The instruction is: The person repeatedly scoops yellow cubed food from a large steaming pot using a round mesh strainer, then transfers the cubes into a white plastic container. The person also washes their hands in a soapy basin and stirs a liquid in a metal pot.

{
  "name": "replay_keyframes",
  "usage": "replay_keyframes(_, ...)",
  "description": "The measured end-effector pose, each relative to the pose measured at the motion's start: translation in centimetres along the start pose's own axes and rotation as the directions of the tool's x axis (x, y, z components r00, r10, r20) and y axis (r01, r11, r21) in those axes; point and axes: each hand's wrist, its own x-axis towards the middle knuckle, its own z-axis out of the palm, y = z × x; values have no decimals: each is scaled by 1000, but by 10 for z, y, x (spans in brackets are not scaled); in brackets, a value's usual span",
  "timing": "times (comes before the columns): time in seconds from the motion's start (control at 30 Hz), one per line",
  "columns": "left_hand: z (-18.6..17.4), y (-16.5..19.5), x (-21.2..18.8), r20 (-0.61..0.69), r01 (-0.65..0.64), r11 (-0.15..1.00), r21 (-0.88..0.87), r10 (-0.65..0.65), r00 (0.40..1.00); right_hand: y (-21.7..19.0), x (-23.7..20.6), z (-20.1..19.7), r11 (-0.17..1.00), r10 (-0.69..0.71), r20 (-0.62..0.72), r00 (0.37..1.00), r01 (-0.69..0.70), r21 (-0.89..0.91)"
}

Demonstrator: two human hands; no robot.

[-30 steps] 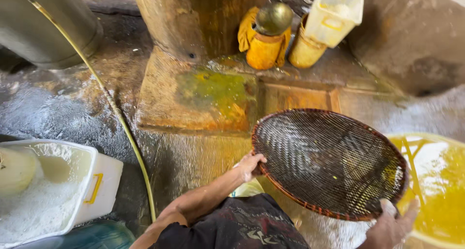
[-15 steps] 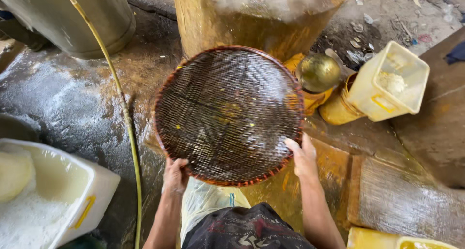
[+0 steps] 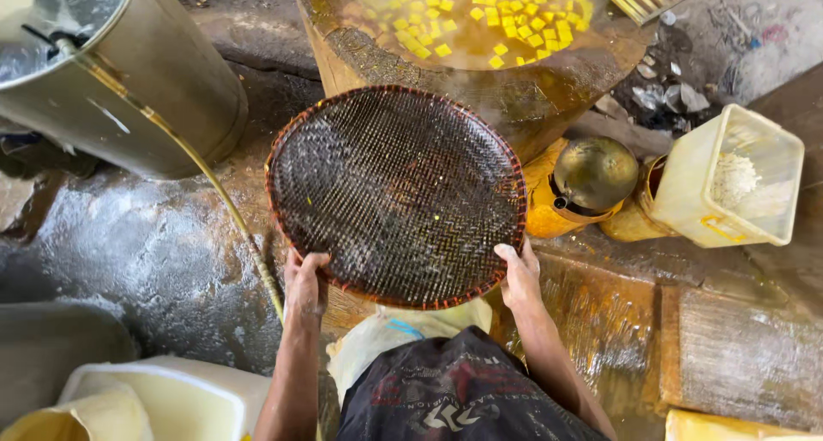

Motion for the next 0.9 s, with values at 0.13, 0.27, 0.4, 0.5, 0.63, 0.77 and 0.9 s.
replay_keyframes(0.13,72,54,65,18,-27,965,260,23,1000,-9,42,31,998,7,-105,994,0,66)
replay_keyframes(0.27,160,102,138,193,-177,909,378,110,975,-24,107,66,980,-82,-62,995,92,179)
replay_keyframes(0.4,259,140,229,332,-373,815,443,237,913,-38,203,101,963,-29,-25,999,35,266)
replay_keyframes(0.5,344,156,303,424,-504,733,457,318,848,-48,288,124,931,76,5,997,-72,359)
replay_keyframes(0.63,442,158,401,494,-568,621,539,313,811,-50,395,149,869,316,-5,949,-287,404)
replay_keyframes(0.77,511,134,497,472,-566,368,738,318,822,-29,472,174,774,429,40,903,-390,498)
replay_keyframes(0.9,555,90,576,532,-644,377,665,366,764,-16,511,196,684,552,0,834,-453,572)
